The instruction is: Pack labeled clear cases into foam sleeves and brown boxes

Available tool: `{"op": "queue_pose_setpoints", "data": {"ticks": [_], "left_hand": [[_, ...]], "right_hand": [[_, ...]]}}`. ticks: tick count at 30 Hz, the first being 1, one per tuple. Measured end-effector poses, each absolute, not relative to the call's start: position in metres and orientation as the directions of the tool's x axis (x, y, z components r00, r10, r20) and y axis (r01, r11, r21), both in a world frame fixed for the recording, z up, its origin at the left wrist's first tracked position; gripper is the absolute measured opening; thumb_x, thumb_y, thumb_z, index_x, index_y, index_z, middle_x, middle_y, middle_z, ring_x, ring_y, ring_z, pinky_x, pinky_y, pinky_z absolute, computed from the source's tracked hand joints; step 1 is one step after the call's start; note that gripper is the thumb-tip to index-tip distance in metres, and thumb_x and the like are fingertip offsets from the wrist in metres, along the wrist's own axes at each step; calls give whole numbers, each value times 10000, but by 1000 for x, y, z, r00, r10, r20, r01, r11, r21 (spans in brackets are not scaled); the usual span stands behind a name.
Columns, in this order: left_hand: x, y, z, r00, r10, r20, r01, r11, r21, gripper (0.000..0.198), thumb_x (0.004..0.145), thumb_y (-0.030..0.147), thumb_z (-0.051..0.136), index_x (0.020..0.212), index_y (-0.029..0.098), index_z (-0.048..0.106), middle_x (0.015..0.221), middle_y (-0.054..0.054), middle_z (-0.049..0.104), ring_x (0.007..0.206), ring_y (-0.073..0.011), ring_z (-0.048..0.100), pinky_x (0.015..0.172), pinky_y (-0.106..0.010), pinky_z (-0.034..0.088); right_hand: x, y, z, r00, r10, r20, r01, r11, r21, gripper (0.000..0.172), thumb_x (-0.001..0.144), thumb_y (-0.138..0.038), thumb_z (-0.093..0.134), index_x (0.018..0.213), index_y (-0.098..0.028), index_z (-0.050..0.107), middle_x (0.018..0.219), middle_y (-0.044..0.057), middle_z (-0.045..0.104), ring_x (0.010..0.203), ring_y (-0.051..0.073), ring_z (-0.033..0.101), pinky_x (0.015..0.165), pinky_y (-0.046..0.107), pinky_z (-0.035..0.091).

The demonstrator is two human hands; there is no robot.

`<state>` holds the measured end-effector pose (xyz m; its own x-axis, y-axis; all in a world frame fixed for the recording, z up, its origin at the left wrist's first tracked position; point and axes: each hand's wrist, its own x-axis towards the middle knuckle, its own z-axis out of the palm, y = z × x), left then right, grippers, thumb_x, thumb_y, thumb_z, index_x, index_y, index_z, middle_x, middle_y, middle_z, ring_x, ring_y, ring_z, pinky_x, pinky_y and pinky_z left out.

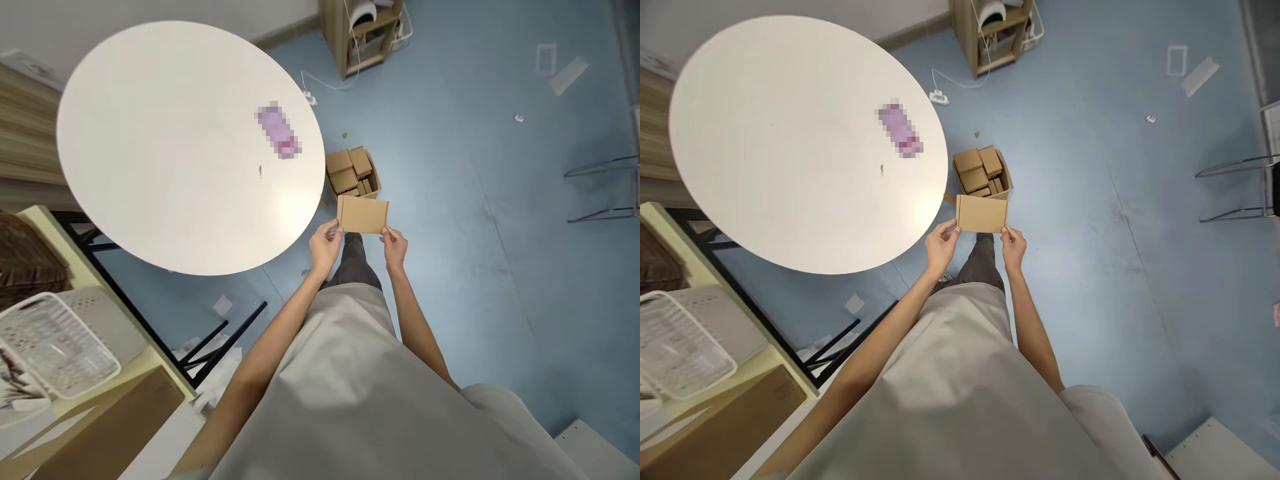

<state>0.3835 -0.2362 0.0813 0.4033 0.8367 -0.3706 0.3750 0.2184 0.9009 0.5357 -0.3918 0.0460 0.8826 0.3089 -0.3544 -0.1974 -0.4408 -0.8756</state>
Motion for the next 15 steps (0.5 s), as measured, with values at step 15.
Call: {"op": "queue_pose_setpoints", "data": {"ticks": [15], "left_hand": [[541, -133, -161, 118, 700, -704, 680, 459, 571, 230, 957, 210, 713, 1175, 171, 775, 1307, -169, 795, 975, -273, 809, 1081, -461, 608]], "right_hand": [[719, -258, -188, 708, 354, -611, -127, -788, -603, 357, 977, -408, 688, 1182, -196, 890, 1259, 131, 836, 1029, 270, 792, 1088, 500, 625]]}}
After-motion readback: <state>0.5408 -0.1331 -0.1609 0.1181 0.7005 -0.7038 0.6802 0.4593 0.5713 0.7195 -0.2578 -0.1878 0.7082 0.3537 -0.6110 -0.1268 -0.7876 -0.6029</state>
